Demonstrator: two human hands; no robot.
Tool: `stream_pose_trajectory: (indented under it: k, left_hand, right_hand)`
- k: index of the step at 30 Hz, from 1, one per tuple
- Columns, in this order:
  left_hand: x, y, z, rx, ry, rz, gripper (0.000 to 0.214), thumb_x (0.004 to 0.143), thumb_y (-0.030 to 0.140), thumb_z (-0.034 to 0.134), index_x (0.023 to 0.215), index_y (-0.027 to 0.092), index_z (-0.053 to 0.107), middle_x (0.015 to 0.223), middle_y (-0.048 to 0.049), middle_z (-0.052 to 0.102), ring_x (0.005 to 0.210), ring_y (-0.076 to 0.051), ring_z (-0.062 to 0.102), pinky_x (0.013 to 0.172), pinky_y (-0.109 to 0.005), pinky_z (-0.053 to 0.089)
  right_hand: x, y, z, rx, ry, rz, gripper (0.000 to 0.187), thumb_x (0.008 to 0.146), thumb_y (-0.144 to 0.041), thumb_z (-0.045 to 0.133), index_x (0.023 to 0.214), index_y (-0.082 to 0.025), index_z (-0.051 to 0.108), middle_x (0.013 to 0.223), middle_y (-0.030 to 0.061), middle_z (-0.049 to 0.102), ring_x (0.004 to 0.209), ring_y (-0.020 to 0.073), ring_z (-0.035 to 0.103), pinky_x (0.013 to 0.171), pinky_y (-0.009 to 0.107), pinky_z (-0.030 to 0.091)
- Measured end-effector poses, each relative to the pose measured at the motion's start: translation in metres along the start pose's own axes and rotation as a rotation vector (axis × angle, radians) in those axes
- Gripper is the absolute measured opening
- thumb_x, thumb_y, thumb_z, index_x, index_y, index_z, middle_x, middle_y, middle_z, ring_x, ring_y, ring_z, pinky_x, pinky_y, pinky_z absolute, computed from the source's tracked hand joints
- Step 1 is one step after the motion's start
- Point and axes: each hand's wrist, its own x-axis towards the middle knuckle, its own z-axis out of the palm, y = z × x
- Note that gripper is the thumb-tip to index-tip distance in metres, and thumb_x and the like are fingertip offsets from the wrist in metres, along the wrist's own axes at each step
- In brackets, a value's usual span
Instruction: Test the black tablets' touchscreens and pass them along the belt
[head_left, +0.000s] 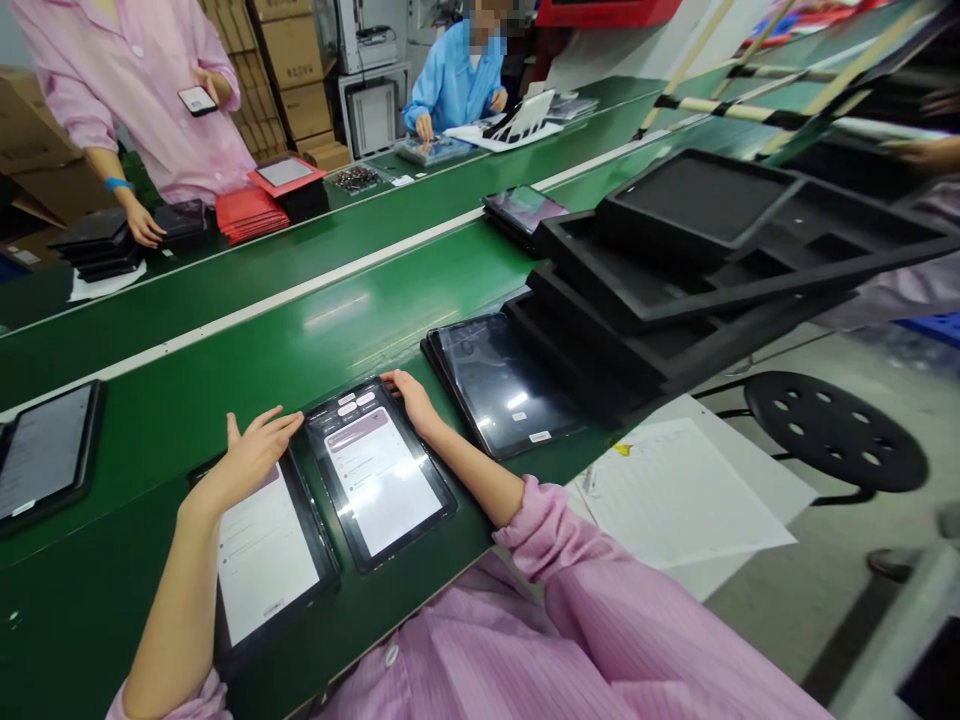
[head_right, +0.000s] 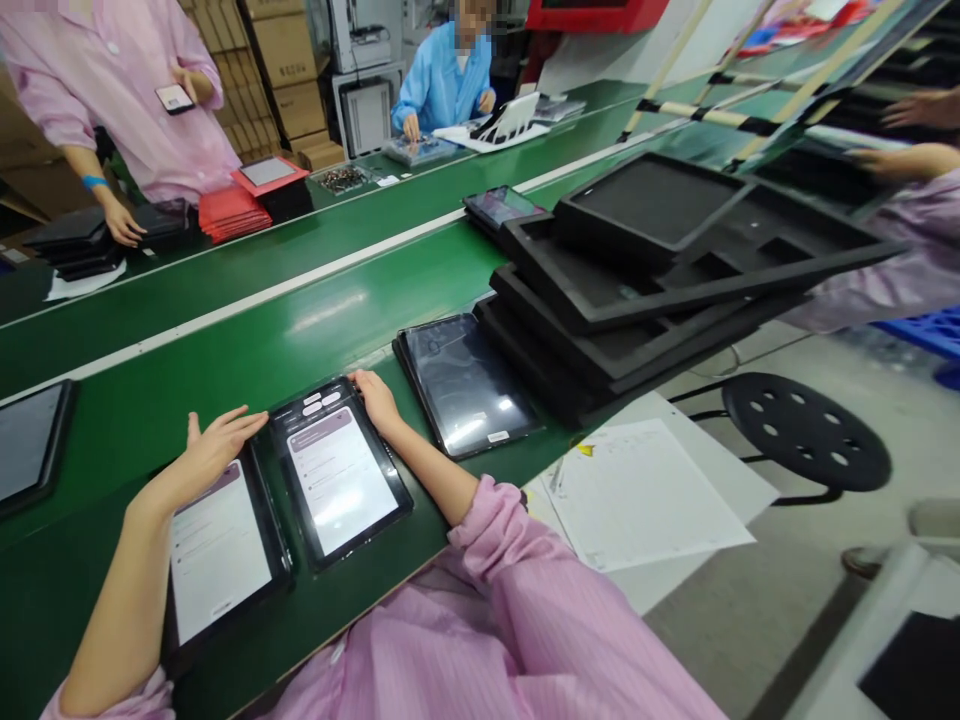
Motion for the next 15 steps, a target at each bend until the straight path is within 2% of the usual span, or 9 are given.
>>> stream_pose_trajectory:
  k: [4,6,11,15]
  left_hand:
    - [-0.001,-0.010,0.006,0.010,0.026,-0.012,0.055,0.104,0.049,0.017,0.144,0.032,0.051,0.148,-0.0057,0.053,0.146,-0.031,0.032,0.110,-0.071,-0.019]
    - [-0.001,-0.015,0.007,0.004,0.024,-0.028,0.055,0.104,0.049,0.018,0.143,0.033,0.052,0.149,-0.0050,0.053,0.146,-0.031,0.032,0.110,-0.071,-0.019]
    - [0.000,-0.019,0.008,-0.012,0.029,-0.032,0.054,0.103,0.048,0.018,0.140,0.035,0.055,0.147,-0.0046,0.054,0.144,-0.030,0.036,0.113,-0.068,-0.018]
    - [0.002,-0.019,0.007,-0.010,0.011,-0.069,0.058,0.102,0.050,0.015,0.138,0.034,0.057,0.146,-0.0067,0.055,0.143,-0.030,0.037,0.113,-0.066,-0.020]
  right_hand:
    - [-0.007,-0.014,0.005,0.478,-0.130,0.000,0.054,0.091,-0.068,0.042,0.109,-0.025,0.068,0.127,0.0057,0.066,0.124,0.0263,0.056,0.104,0.043,0.042]
    - [-0.011,-0.021,0.007,0.596,-0.183,-0.008,0.051,0.090,-0.068,0.047,0.113,-0.028,0.068,0.136,0.0023,0.062,0.133,0.0259,0.049,0.111,0.044,0.036]
    - [-0.013,-0.028,0.009,0.605,-0.201,-0.070,0.051,0.089,-0.068,0.049,0.115,-0.028,0.068,0.139,0.0012,0.060,0.135,0.0245,0.048,0.117,0.042,0.030]
    - [-0.012,-0.028,0.008,0.526,-0.237,-0.200,0.057,0.091,-0.070,0.045,0.121,-0.028,0.069,0.136,0.0026,0.062,0.132,0.0237,0.050,0.117,0.040,0.029]
